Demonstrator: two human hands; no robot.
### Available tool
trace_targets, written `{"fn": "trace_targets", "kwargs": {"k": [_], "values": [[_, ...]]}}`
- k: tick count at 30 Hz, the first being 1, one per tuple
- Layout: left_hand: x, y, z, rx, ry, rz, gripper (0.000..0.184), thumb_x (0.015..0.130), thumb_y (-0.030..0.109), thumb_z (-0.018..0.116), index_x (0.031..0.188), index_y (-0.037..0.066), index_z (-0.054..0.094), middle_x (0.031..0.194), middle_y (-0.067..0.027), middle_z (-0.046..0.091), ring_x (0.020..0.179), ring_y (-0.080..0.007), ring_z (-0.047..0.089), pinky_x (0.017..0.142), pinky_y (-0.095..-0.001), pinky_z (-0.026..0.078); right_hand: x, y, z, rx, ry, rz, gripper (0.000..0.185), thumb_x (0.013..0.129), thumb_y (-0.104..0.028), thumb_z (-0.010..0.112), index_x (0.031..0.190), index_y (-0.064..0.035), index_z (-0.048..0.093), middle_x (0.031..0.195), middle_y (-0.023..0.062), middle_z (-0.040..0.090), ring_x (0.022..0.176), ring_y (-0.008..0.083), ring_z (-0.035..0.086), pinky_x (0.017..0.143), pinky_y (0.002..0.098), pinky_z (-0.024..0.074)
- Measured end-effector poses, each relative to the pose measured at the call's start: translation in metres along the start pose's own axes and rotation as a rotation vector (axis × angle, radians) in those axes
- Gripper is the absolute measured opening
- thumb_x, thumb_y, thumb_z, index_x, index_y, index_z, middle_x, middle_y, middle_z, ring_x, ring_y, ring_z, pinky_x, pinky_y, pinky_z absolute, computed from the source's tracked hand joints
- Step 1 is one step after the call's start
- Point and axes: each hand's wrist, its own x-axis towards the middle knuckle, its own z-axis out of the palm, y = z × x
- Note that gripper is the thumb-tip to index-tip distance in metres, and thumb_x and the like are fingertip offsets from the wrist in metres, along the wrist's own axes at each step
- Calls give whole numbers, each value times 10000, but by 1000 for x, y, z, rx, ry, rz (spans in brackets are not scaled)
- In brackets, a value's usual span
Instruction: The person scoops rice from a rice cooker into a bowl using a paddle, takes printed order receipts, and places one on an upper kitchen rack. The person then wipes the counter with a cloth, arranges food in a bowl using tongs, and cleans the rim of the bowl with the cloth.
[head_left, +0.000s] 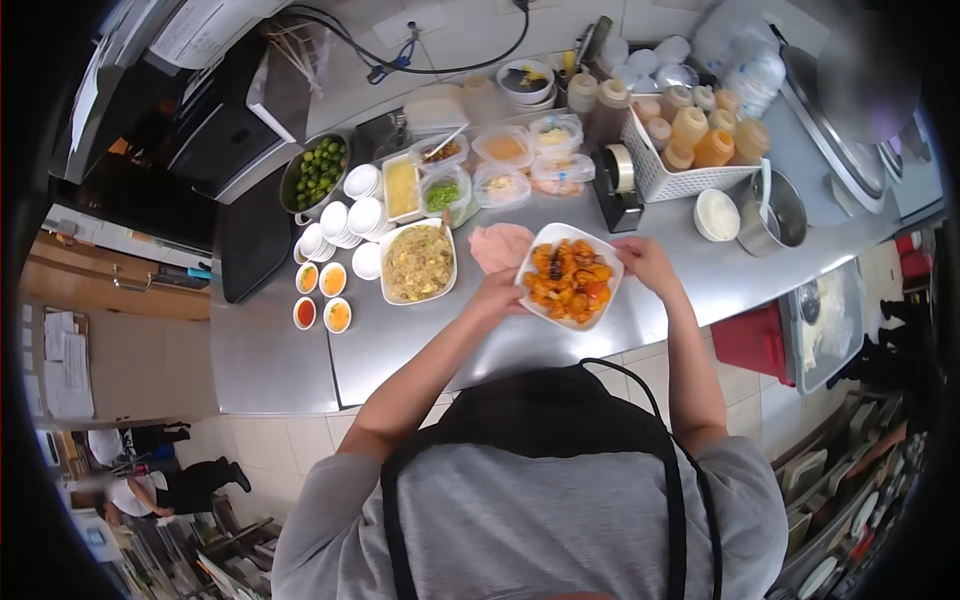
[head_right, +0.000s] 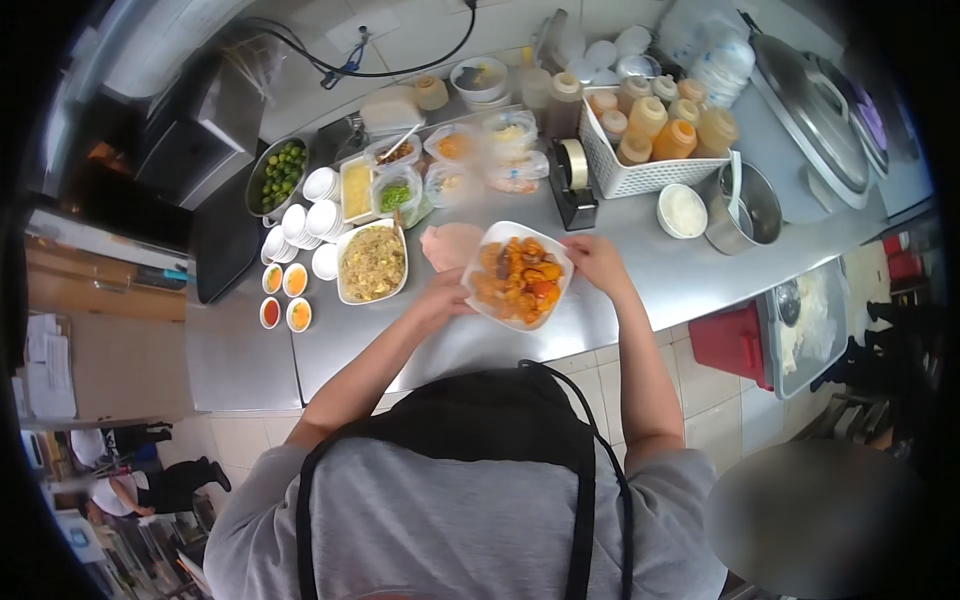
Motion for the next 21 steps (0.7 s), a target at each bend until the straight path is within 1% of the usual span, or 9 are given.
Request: {"fn": "trace_targets", "kwargs": {"k": [1,3,4,5,7,10,13,20,21], "values": [[-15,4,-11,-62,36,53,434,746,-8,425,1177,-50,430,1058,-158,552,909,-251,595,765,-353,517,21,-17,7,-117,-42,-71,182,788,-122,552,904,-8,633,712,106,626,591,162,582,538,296,464],[-39,8,-37,-54,105,63,431,745,-8,429,1174,-49,431,1058,-151,553,906,-245,597,755,-345,522,72,-43,31,-343,142,-505,170,759,-137,572,851,-13,641,732,157,625,626,274,601,579,346,463],[-49,9,-47,-50,167,71,429,745,-8,433,1171,-48,431,1058,-144,553,903,-238,599,746,-338,526,94,-66,45,-380,169,-468,179,733,-151,577,843,-26,645,778,184,607,705,346,591,647,385,459],[-58,9,-53,-50,173,78,429,745,-8,433,1171,-48,431,1058,-144,553,903,-238,599,746,-338,526,129,-73,60,-560,167,-486,194,748,-139,564,876,-12,636,835,187,613,779,317,598,683,364,462],[-69,10,-65,-72,273,128,412,753,-2,439,1164,-38,444,1017,-131,570,860,-211,609,716,-306,531,198,-73,96,-774,162,-489,166,741,-137,547,811,-27,650,796,183,618,784,317,600,696,395,467],[-72,3,-80,-108,300,135,422,757,-2,432,1177,-35,435,1015,-131,569,854,-210,607,700,-296,529,228,-98,128,-883,160,-488,138,717,-127,545,754,-53,655,775,177,619,776,311,604,695,410,476],[-72,0,-81,-155,300,166,410,758,-1,429,1167,-33,444,1004,-128,572,837,-203,606,684,-288,526,255,-79,148,-1051,57,-500,122,682,-121,559,737,-85,662,757,164,621,754,313,608,694,400,486],[-55,4,-90,-186,283,117,391,760,1,428,1148,-33,461,993,-125,574,818,-201,606,673,-281,523,240,-104,114,-1127,-2,-575,176,703,-151,529,757,-56,667,776,142,641,737,279,631,663,371,503],[-51,4,-91,-181,289,127,381,761,1,432,1139,-37,465,987,-124,576,811,-199,607,668,-280,524,235,-108,108,-897,22,-572,154,690,-148,551,741,-56,664,773,143,640,721,273,628,656,368,498]]}}
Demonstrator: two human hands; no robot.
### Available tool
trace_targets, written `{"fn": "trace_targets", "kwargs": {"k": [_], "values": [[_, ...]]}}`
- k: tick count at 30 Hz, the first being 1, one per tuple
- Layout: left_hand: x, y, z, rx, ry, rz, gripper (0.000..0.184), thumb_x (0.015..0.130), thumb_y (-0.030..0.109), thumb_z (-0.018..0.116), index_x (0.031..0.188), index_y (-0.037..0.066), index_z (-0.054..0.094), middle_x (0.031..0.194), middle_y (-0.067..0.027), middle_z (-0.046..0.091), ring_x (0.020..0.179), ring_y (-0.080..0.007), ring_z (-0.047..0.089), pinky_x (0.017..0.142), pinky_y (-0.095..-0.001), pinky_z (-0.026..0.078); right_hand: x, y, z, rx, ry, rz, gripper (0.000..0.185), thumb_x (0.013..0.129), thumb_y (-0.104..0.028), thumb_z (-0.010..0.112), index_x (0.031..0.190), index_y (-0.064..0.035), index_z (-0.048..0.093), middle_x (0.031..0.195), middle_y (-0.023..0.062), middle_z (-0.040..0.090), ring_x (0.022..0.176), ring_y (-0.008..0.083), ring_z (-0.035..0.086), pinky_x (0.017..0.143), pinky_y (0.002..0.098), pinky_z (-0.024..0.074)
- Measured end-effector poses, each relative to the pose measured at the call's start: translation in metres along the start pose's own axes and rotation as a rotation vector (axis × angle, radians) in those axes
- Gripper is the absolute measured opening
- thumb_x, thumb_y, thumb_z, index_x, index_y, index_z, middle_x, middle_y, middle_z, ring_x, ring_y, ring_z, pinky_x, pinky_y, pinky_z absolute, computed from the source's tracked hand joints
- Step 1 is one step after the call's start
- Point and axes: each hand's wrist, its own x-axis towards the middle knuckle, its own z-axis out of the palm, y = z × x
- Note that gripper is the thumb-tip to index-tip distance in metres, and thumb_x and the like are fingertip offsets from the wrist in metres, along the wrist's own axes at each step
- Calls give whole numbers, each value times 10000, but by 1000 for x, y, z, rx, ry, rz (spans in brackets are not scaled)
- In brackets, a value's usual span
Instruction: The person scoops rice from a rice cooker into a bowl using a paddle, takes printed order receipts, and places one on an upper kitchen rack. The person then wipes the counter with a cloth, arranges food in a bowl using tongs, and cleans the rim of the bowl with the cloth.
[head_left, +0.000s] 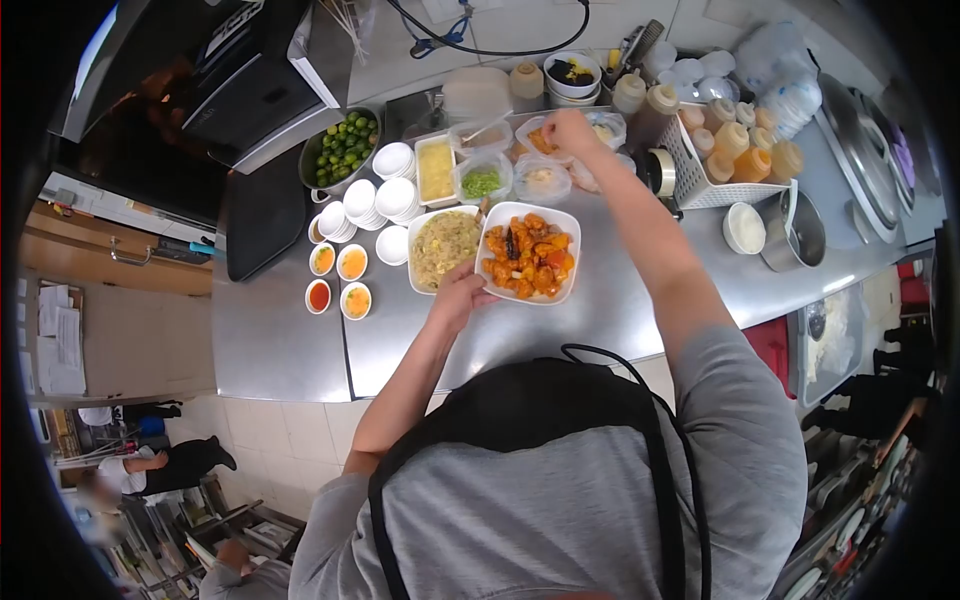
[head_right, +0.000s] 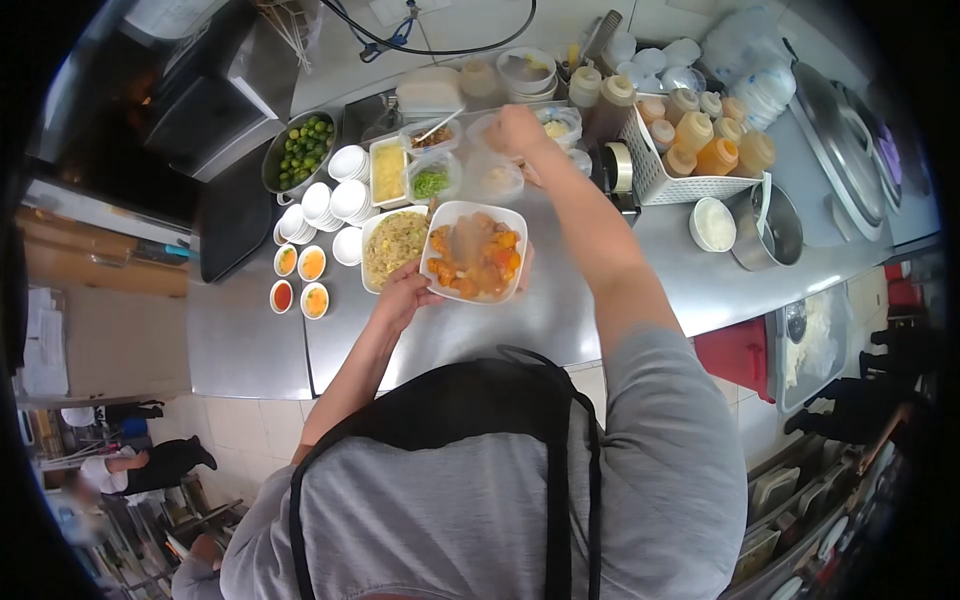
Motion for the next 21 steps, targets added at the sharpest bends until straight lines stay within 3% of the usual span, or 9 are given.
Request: {"fn": "trace_targets", "kwargs": {"k": [1,5,7,12,16,18,21], "values": [[4,0,1,2,4,11,372,762,1,435,1130,-41,468,981,-122,577,805,-196,607,664,-279,524,-4,0,-8,211,76,37,135,678,-145,573,725,-55,661,770,144,639,704,268,626,649,365,492],[23,4,11,-10,-11,22,337,765,-1,442,1096,-44,482,963,-120,582,784,-186,610,642,-269,528,-40,-41,-53,470,30,-38,137,645,-154,615,723,-46,648,748,133,636,668,269,610,626,341,481],[35,4,12,-2,-30,36,313,767,-2,446,1074,-44,490,950,-120,586,766,-180,612,624,-261,532,-62,-71,-77,507,-23,-120,117,633,-60,682,721,-8,625,667,92,619,628,166,600,584,286,467],[42,12,20,-9,-44,43,321,770,-3,440,1087,-38,481,945,-123,589,765,-184,615,618,-262,537,-94,-93,-102,227,-96,-105,142,700,-181,638,772,-59,650,729,114,626,659,256,598,629,332,464],[40,15,19,-32,-89,63,330,775,-1,430,1101,-37,468,948,-127,590,776,-195,620,630,-268,541,-95,-81,-92,201,-24,-190,109,713,-148,607,761,-61,652,722,125,623,675,264,600,628,348,465],[37,17,18,-35,-105,75,328,777,0,427,1101,-39,469,954,-131,589,783,-199,621,636,-271,542,-94,-84,-92,206,-112,-55,108,697,-132,579,773,-77,631,811,114,608,764,277,578,659,357,451],[28,22,19,-20,-121,90,325,791,2,408,1109,-46,456,977,-149,585,817,-219,620,664,-285,542,-96,-100,-95,167,-66,-28,129,654,-107,601,774,-68,627,818,118,614,765,268,584,669,358,452]]}}
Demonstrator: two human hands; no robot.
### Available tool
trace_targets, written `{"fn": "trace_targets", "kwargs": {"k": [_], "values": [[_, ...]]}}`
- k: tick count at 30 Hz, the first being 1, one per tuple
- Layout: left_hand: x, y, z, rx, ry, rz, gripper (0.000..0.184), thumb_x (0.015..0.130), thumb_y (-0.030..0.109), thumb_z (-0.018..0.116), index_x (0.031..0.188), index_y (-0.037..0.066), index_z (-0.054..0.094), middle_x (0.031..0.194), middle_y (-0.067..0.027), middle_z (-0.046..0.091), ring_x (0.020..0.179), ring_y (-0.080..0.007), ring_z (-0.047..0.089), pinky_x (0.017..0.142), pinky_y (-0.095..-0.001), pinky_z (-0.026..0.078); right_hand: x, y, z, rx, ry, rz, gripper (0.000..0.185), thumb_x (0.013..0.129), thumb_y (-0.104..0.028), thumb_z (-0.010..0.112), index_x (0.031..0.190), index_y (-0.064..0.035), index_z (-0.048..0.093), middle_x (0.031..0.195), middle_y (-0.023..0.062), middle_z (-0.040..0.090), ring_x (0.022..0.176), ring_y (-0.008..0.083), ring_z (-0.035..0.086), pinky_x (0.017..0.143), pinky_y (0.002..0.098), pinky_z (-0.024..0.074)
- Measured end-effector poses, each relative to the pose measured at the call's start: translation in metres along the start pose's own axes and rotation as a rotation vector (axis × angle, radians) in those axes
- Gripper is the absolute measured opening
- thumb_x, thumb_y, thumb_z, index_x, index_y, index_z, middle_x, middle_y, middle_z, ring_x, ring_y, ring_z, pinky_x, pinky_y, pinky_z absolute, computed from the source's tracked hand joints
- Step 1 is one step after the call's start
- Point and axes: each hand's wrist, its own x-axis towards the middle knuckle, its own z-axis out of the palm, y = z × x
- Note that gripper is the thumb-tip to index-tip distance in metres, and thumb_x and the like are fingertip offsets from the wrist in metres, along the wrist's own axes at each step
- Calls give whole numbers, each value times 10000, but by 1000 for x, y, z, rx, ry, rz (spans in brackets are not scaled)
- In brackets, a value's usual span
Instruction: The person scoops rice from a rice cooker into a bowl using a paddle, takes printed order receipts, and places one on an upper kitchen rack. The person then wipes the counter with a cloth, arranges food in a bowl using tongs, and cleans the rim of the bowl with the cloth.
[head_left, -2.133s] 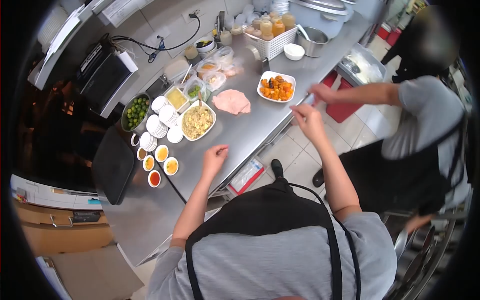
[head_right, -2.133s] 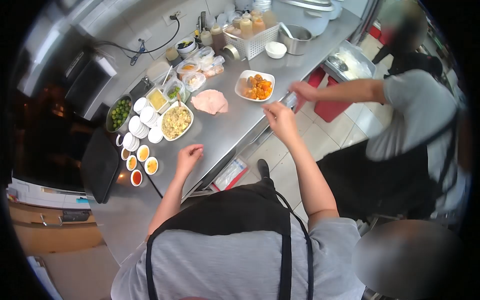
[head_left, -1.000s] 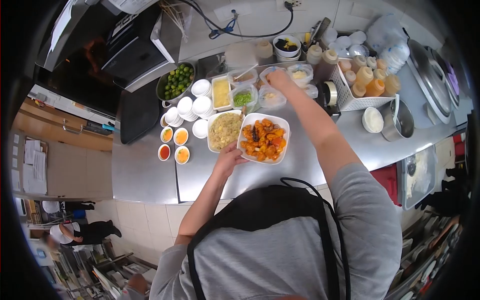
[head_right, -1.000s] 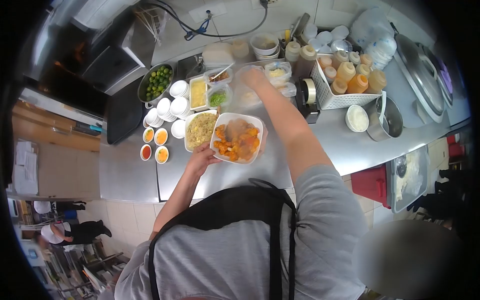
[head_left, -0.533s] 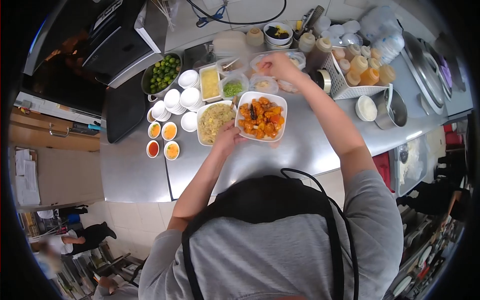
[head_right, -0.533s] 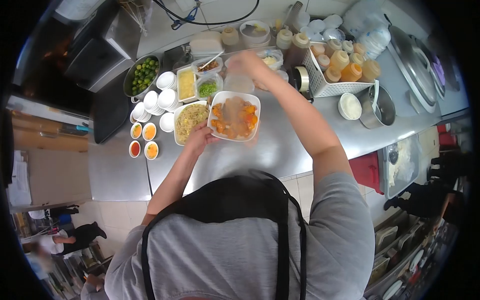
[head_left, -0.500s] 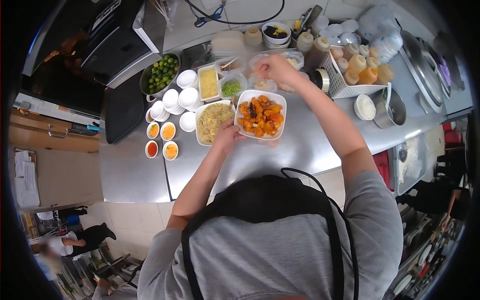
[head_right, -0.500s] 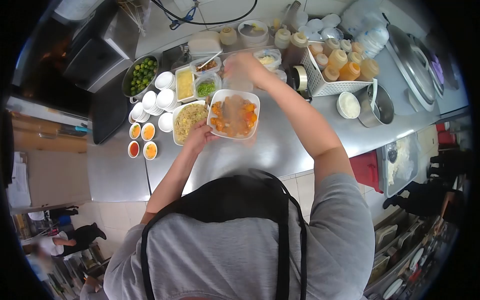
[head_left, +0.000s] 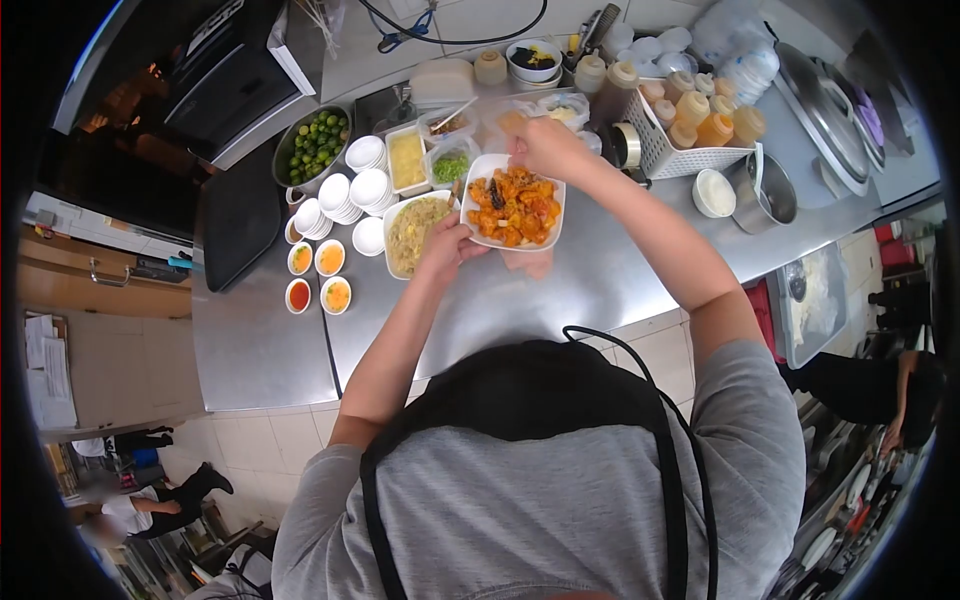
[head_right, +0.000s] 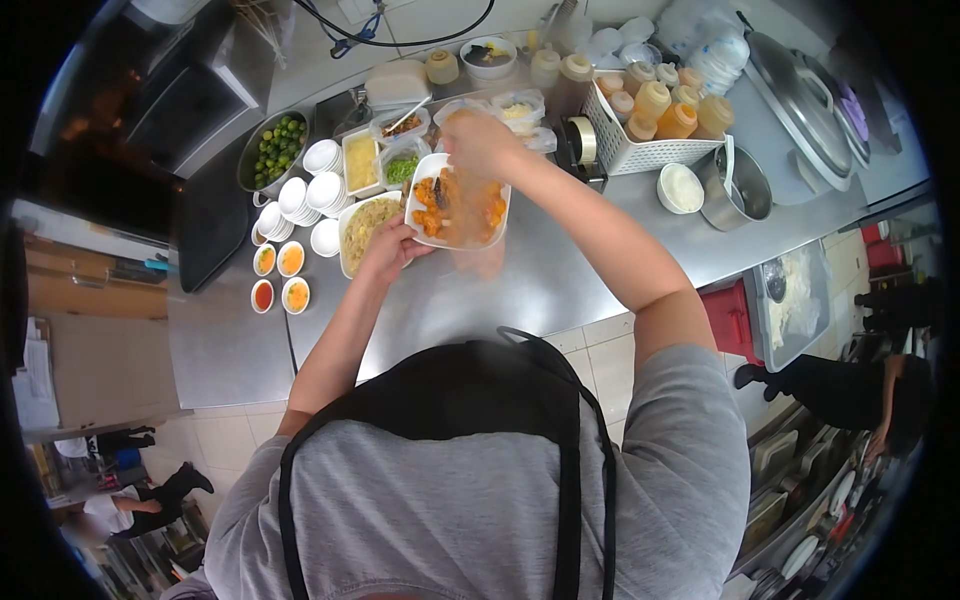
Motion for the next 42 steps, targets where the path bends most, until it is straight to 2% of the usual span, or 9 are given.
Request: {"fn": "trace_targets", "kwargs": {"k": [7,13,15,19,24,32,36,38,42], "values": [[-16,9,-1,-26,3,42,372,782,-8,404,1151,-49,428,1015,-165,570,855,-235,615,689,-306,543,-15,11,1,72,-45,-277,178,664,-65,608,837,-68,647,739,114,624,644,244,598,626,325,475],[-34,15,-19,-52,44,78,396,785,-9,398,1177,-59,393,1034,-172,555,873,-248,606,698,-322,543,-70,66,73,36,65,480,138,693,-145,612,774,-42,658,857,116,624,801,336,589,739,372,468],[-39,17,-21,-60,36,86,399,783,-10,400,1178,-60,391,1037,-168,554,872,-244,605,695,-320,543,-102,72,142,-31,260,64,135,697,-131,590,753,-18,638,853,177,606,779,316,584,718,388,470],[-53,28,-20,0,22,93,412,797,-9,394,1205,-56,371,1037,-158,560,858,-227,612,681,-290,548,-102,68,126,71,379,66,136,726,-148,592,785,-35,637,888,153,597,782,292,586,726,357,471],[-50,27,-18,68,7,105,384,779,-14,411,1159,-65,415,1007,-154,575,817,-221,619,647,-286,548,-68,43,35,845,273,252,94,741,-119,629,804,-50,624,804,17,599,713,88,507,647,221,411],[-44,19,-14,112,24,63,395,782,-7,416,1174,-56,423,987,-146,583,797,-207,624,646,-281,546,-92,51,3,276,-192,96,77,742,-98,637,788,-42,661,722,13,635,637,90,543,612,228,433],[-45,13,-15,79,47,65,386,787,-2,400,1169,-47,433,989,-141,583,814,-207,620,655,-287,543,-110,85,50,589,-109,213,195,804,-186,563,922,-56,648,883,86,639,699,163,606,583,278,469],[-46,12,-15,72,44,76,382,788,-2,395,1166,-45,436,991,-140,583,820,-208,619,656,-287,542,-126,98,110,-61,513,8,366,815,-258,541,1120,-56,530,972,121,597,826,237,608,679,300,479],[-46,14,-10,73,36,49,390,788,-1,395,1174,-41,434,1008,-139,579,826,-207,614,659,-284,537,-155,8,168,349,-2,331,645,770,-364,556,1288,-68,310,1260,159,409,1244,317,289,989,456,266]]}}
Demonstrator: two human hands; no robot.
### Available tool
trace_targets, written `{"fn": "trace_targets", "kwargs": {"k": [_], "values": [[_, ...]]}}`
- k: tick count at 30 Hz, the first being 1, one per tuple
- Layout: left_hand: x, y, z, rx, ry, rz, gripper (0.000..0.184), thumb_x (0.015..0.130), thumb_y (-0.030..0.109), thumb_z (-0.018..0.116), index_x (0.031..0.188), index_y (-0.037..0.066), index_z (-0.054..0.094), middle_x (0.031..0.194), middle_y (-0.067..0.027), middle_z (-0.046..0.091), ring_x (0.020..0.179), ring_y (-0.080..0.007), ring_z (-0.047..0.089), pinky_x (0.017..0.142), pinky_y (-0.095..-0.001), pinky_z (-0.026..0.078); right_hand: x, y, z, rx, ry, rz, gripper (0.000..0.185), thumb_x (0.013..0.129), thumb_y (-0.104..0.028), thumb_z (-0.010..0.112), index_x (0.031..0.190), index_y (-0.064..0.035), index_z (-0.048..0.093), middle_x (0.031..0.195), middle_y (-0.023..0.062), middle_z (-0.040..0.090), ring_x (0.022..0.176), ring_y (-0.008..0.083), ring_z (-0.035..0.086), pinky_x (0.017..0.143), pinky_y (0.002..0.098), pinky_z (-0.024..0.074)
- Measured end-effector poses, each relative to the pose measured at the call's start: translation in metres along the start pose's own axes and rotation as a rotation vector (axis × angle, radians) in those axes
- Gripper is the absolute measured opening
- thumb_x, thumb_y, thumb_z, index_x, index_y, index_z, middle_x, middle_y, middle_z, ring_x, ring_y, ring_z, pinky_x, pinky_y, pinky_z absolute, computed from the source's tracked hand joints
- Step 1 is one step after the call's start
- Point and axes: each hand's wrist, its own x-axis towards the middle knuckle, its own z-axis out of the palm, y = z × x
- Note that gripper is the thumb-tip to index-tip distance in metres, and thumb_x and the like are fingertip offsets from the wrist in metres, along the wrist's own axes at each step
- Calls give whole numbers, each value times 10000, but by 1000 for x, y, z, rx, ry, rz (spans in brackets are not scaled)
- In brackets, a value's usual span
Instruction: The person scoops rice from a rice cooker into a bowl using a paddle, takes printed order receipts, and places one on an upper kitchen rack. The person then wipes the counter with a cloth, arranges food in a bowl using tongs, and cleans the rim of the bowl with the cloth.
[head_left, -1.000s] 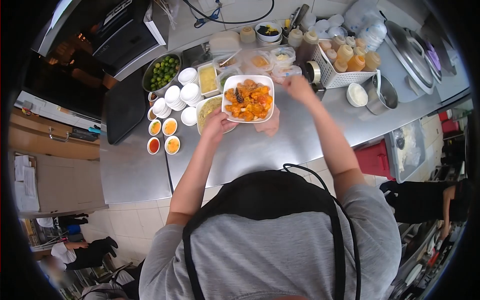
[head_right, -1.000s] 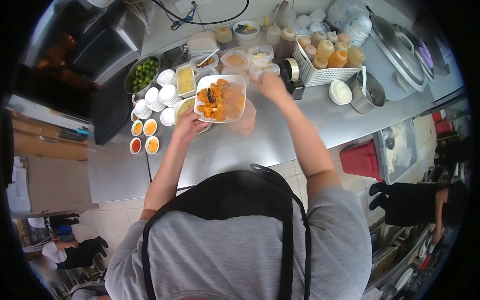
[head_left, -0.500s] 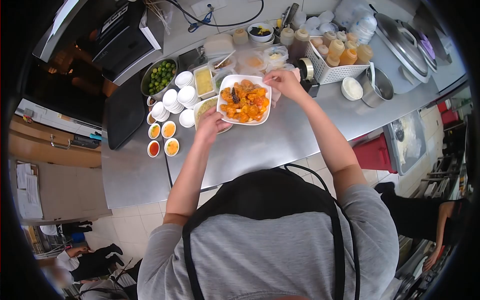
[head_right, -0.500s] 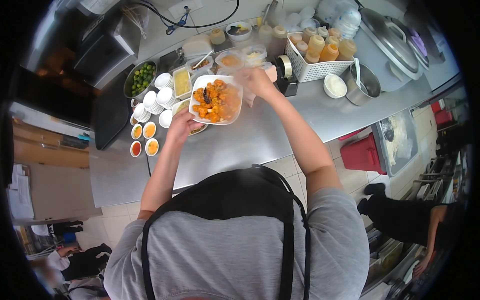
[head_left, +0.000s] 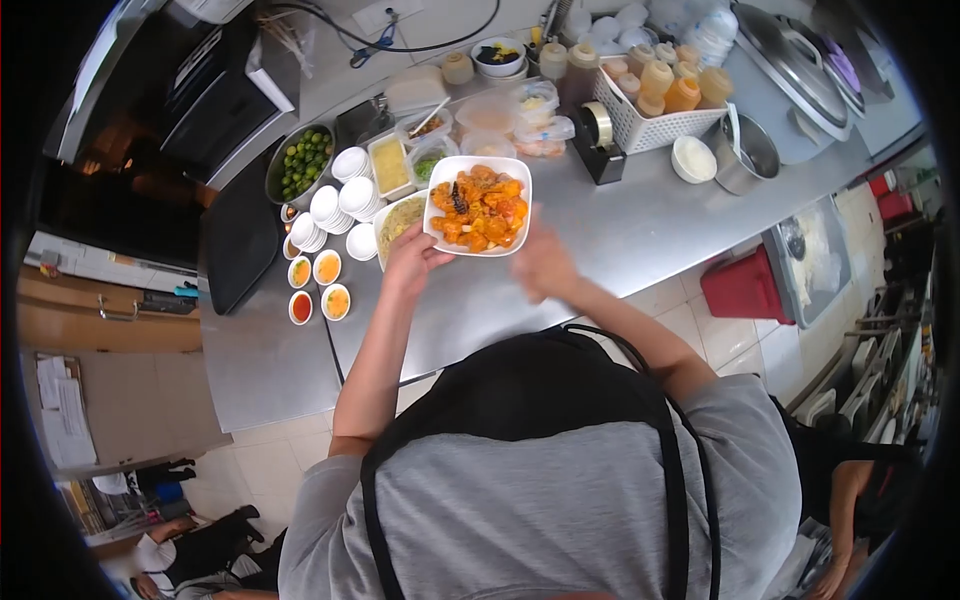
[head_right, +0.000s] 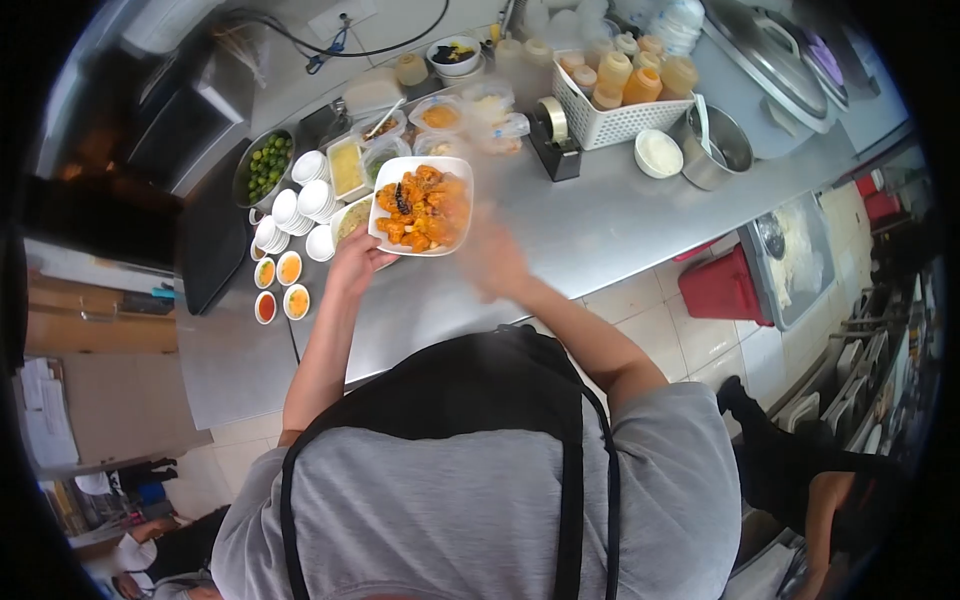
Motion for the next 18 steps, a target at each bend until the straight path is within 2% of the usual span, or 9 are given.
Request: {"fn": "trace_targets", "kwargs": {"k": [2,5,7,9,10,11,13,16,18], "values": [[4,-4,3,12,-30,-13,394,788,1,397,1178,-39,433,1011,-139,579,826,-205,614,658,-282,536,-20,-17,28,-57,-110,-554,537,747,-303,571,1191,-59,394,1235,152,403,1246,315,264,990,475,258],[10,-6,14,13,-57,-29,389,791,7,405,1176,-35,434,1023,-135,576,829,-199,613,649,-265,529,-23,-12,35,-389,28,-773,771,643,-363,614,1294,-58,336,1344,181,302,1242,318,289,1019,443,202],[12,-11,17,38,-82,-53,388,793,11,411,1178,-35,431,1025,-135,575,828,-197,613,647,-263,530,-15,-18,-17,-466,-123,-645,609,672,-314,643,1181,-81,404,1240,148,390,1203,283,330,971,440,290],[12,-14,18,73,-111,-71,388,797,21,423,1181,-36,422,1033,-137,572,836,-195,615,645,-263,537,-41,-34,-97,-787,-134,-115,783,649,-422,633,1297,-109,324,1357,162,275,1255,276,274,991,454,259],[11,-17,18,75,-120,-75,388,797,21,423,1181,-36,422,1033,-137,572,836,-195,615,645,-263,537,-31,114,-50,-1013,541,-339,846,654,-475,605,1342,-121,261,1403,185,173,1292,300,200,991,535,211],[10,-21,19,72,-140,-93,382,793,18,425,1171,-36,431,1021,-137,578,827,-196,619,642,-265,540,-50,164,-68,-748,418,-169,776,703,-456,577,1338,-136,267,1417,169,139,1302,302,174,967,617,160],[8,-32,17,69,-162,-118,375,790,15,428,1161,-36,440,1009,-137,584,819,-198,623,638,-267,543,-86,172,-136,-910,142,478,726,755,-416,535,1351,-147,219,1440,109,81,1315,294,138,952,658,137],[8,-54,9,70,-160,-158,351,782,23,445,1129,-34,468,972,-134,600,788,-197,631,630,-271,546,-140,244,-178,-985,432,712,599,779,-378,497,1314,-205,290,1442,50,87,1311,268,151,914,686,186],[5,-66,7,75,-169,-185,324,778,35,463,1093,-34,491,942,-134,611,756,-195,635,621,-270,546,-158,230,-209,-731,680,830,477,825,-373,446,1248,-161,386,1340,106,345,1203,270,375,887,605,321]]}}
